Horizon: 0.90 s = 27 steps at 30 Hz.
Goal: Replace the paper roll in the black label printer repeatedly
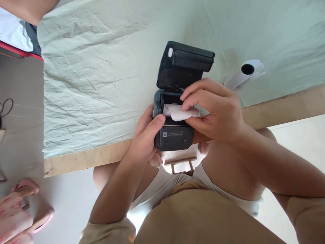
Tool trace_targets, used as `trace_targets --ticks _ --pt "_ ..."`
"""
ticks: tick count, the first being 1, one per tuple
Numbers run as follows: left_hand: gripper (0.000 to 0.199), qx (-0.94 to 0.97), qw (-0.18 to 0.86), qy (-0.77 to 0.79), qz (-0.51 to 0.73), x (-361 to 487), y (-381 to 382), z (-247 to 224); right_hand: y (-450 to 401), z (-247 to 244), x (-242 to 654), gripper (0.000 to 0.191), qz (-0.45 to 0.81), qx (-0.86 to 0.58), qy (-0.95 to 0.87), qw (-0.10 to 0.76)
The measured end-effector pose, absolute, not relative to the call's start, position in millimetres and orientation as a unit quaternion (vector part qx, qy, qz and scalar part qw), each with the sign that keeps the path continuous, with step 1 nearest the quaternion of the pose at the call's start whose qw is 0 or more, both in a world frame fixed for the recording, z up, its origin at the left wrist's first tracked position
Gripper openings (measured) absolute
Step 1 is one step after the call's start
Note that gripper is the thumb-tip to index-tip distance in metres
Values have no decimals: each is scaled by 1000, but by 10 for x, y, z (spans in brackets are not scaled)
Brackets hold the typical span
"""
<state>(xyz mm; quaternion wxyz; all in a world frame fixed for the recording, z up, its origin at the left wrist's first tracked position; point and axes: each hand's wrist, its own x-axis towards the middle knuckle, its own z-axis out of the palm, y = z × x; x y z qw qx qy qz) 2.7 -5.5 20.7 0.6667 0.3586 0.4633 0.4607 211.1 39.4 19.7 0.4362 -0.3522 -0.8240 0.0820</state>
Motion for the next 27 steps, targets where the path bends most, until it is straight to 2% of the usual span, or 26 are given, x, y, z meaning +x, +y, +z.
trace_targets --ticks 5,11,13,16,19,22,25,27 --pt "50 362 673 459 453 24 -51 192 253 211 2076 25 91 -306 -823 469" --pt "56 407 627 447 491 4 -3 119 175 66 2001 18 75 -240 -854 455" --pt "62 406 636 445 482 -9 11 109 204 74 2035 19 86 -239 -830 496" --pt "71 400 653 446 464 -33 23 102 270 136 2148 2 69 -317 -757 567" --pt "80 409 644 451 463 -56 26 96 351 148 2270 32 119 -421 -728 528" --pt "84 403 652 460 448 -63 17 111 436 58 2337 54 180 -403 -738 511" --pt "86 387 662 472 435 -50 2 152 468 -23 2352 54 168 -358 -727 560" --pt "81 381 658 479 439 -36 -8 176 440 -17 2353 44 177 -354 -743 540"
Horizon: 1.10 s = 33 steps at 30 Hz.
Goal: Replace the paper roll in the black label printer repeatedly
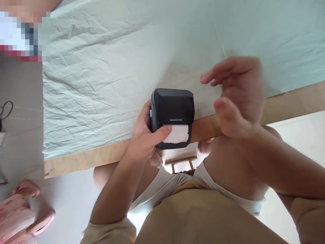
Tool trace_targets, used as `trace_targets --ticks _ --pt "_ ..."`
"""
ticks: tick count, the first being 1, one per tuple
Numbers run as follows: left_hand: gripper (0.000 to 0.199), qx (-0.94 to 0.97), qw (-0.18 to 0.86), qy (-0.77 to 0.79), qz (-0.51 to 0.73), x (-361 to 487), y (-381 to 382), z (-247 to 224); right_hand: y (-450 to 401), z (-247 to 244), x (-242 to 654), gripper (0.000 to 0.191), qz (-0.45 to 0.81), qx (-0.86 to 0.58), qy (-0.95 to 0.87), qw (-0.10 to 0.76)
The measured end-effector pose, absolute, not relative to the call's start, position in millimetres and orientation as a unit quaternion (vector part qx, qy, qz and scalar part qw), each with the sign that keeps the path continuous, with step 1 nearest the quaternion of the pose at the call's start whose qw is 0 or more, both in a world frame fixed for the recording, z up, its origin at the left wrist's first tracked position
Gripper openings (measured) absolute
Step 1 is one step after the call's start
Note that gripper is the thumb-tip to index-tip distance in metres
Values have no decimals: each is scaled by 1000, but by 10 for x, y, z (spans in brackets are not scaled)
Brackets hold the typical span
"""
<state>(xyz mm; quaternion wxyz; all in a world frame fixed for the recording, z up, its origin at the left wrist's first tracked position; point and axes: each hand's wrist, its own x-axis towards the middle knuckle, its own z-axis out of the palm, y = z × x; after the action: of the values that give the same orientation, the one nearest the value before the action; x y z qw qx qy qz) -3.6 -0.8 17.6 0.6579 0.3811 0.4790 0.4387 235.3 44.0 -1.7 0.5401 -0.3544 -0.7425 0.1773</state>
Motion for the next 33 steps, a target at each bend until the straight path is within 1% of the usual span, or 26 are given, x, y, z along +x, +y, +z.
trace_targets --ticks 2,3,5,8,12,15,19,27,30,33 --pt "73 378 651 480 450 -22 -21 188 394 28 2354 37 212 -372 -772 470" --pt "70 378 648 477 457 -15 -29 190 374 54 2356 38 238 -382 -784 428" --pt "65 378 645 467 473 2 -50 193 354 89 2361 46 297 -394 -793 357" --pt "58 368 653 460 475 34 -78 211 375 80 2368 56 361 -382 -791 313" --pt "49 364 658 470 462 54 -76 244 418 27 2371 61 372 -376 -790 309" --pt "45 363 663 464 462 36 -56 237 422 20 2366 58 355 -381 -800 300" --pt "42 370 663 460 460 7 -37 200 421 11 2360 58 316 -364 -820 307" --pt "38 373 660 459 463 -25 -46 137 397 3 2365 60 297 -369 -834 284" --pt "39 362 651 447 495 21 -31 127 379 -4 2372 57 259 -379 -834 307" --pt "24 330 638 449 531 93 1 143 371 -19 2385 56 223 -397 -819 349"
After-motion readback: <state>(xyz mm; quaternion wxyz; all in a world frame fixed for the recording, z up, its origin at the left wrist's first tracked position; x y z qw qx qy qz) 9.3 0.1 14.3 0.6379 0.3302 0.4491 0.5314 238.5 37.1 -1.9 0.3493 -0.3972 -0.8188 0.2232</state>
